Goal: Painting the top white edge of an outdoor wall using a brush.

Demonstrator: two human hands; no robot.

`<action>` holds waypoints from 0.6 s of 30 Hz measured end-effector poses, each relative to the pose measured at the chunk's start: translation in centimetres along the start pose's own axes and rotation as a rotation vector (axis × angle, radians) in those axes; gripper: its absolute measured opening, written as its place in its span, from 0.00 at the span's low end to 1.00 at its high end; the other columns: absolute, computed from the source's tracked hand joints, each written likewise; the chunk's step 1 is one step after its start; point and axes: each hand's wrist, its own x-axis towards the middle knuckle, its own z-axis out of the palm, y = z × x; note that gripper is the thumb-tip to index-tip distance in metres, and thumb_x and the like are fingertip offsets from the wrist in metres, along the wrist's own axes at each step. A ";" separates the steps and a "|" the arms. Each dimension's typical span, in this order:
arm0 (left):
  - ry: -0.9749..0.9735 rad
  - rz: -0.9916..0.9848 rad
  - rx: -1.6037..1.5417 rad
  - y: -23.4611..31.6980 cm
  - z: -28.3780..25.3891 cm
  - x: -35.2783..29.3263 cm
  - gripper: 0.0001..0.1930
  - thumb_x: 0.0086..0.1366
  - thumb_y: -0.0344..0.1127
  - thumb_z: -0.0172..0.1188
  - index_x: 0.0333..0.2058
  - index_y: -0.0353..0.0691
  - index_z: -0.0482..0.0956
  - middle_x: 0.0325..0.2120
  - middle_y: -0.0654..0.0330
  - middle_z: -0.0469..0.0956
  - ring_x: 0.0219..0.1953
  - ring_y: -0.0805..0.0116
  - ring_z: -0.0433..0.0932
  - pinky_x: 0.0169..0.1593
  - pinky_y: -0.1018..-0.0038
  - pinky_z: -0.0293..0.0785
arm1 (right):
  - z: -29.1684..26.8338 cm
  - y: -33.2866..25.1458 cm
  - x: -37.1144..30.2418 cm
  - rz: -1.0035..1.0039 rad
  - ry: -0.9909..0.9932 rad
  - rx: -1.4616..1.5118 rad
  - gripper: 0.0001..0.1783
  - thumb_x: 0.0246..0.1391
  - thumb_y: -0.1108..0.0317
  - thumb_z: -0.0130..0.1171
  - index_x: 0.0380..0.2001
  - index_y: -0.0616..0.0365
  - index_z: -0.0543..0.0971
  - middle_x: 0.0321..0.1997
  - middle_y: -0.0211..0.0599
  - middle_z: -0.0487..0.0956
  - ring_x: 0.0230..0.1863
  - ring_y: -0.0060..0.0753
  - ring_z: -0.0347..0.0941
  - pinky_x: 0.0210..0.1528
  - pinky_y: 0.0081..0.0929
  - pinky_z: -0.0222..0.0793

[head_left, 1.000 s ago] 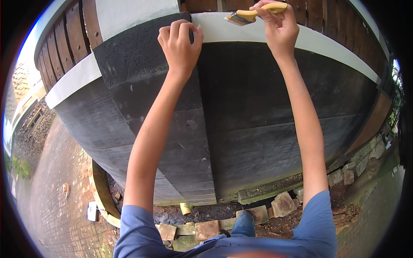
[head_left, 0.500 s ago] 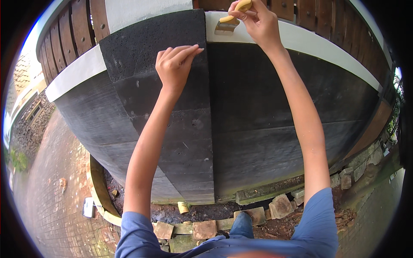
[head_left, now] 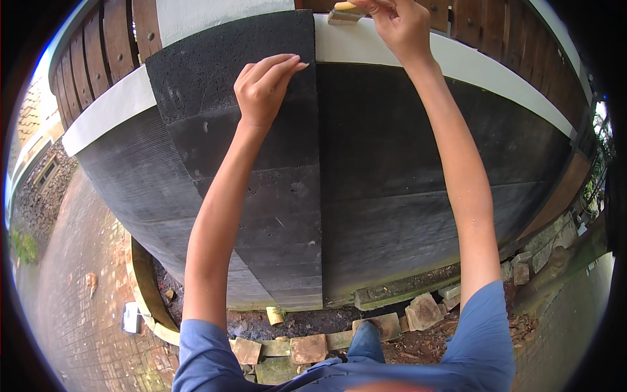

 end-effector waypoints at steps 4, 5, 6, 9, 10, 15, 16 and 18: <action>-0.028 0.174 -0.007 -0.7 0.3 -0.5 0.07 0.54 0.35 0.69 0.32 0.44 0.84 0.31 0.68 0.83 0.28 0.73 0.80 0.32 0.78 0.71 | -0.6 -0.3 0.5 -0.025 0.066 0.037 0.10 0.54 0.79 0.62 0.34 0.57 0.70 0.31 0.34 0.78 0.34 0.24 0.79 0.36 0.18 0.73; -0.032 0.149 0.010 -0.6 0.4 -0.5 0.07 0.55 0.35 0.68 0.33 0.44 0.84 0.32 0.68 0.83 0.29 0.74 0.80 0.32 0.78 0.71 | -1.0 -0.3 0.6 -0.030 0.101 0.032 0.10 0.53 0.80 0.62 0.34 0.57 0.71 0.31 0.35 0.78 0.35 0.24 0.79 0.37 0.18 0.73; -0.037 0.124 0.028 -0.4 0.5 -0.5 0.08 0.55 0.35 0.68 0.34 0.43 0.84 0.33 0.68 0.83 0.30 0.75 0.79 0.33 0.78 0.71 | -1.0 -0.2 0.5 -0.029 0.099 0.029 0.10 0.53 0.80 0.62 0.34 0.57 0.71 0.31 0.35 0.78 0.35 0.24 0.79 0.37 0.18 0.73; -0.075 0.156 0.021 -0.2 0.4 -0.4 0.08 0.57 0.32 0.66 0.36 0.41 0.84 0.36 0.64 0.83 0.31 0.70 0.79 0.34 0.77 0.72 | -0.5 -0.5 -0.1 -0.037 0.073 0.048 0.10 0.53 0.79 0.62 0.35 0.57 0.72 0.33 0.35 0.79 0.37 0.27 0.81 0.38 0.19 0.74; -0.079 0.156 0.022 -0.2 0.1 -0.5 0.08 0.57 0.32 0.66 0.36 0.41 0.84 0.36 0.64 0.83 0.31 0.70 0.79 0.34 0.77 0.72 | 0.1 -1.0 -0.6 -0.038 0.043 -0.005 0.10 0.54 0.79 0.62 0.35 0.57 0.72 0.33 0.36 0.80 0.37 0.28 0.81 0.38 0.19 0.75; -0.088 0.154 0.042 0.1 0.3 -0.5 0.08 0.56 0.33 0.66 0.36 0.43 0.84 0.35 0.65 0.82 0.31 0.71 0.79 0.34 0.77 0.72 | 1.5 0.5 -5.4 -0.160 -0.072 -0.259 0.11 0.57 0.69 0.61 0.41 0.56 0.72 0.39 0.35 0.83 0.44 0.33 0.82 0.43 0.23 0.79; -0.088 0.153 0.042 0.1 0.4 -0.5 0.08 0.56 0.33 0.66 0.36 0.43 0.84 0.35 0.65 0.82 0.31 0.71 0.79 0.34 0.77 0.72 | 1.8 0.5 -6.2 -0.146 -0.049 -0.256 0.12 0.55 0.70 0.62 0.42 0.55 0.72 0.39 0.34 0.83 0.42 0.34 0.82 0.42 0.22 0.79; -0.065 0.175 0.033 -0.3 0.5 -0.5 0.08 0.56 0.33 0.67 0.35 0.43 0.84 0.35 0.66 0.82 0.31 0.71 0.79 0.34 0.77 0.72 | 2.4 0.1 -7.5 -0.130 -0.023 -0.247 0.13 0.54 0.71 0.63 0.42 0.55 0.72 0.39 0.33 0.84 0.39 0.35 0.83 0.40 0.22 0.80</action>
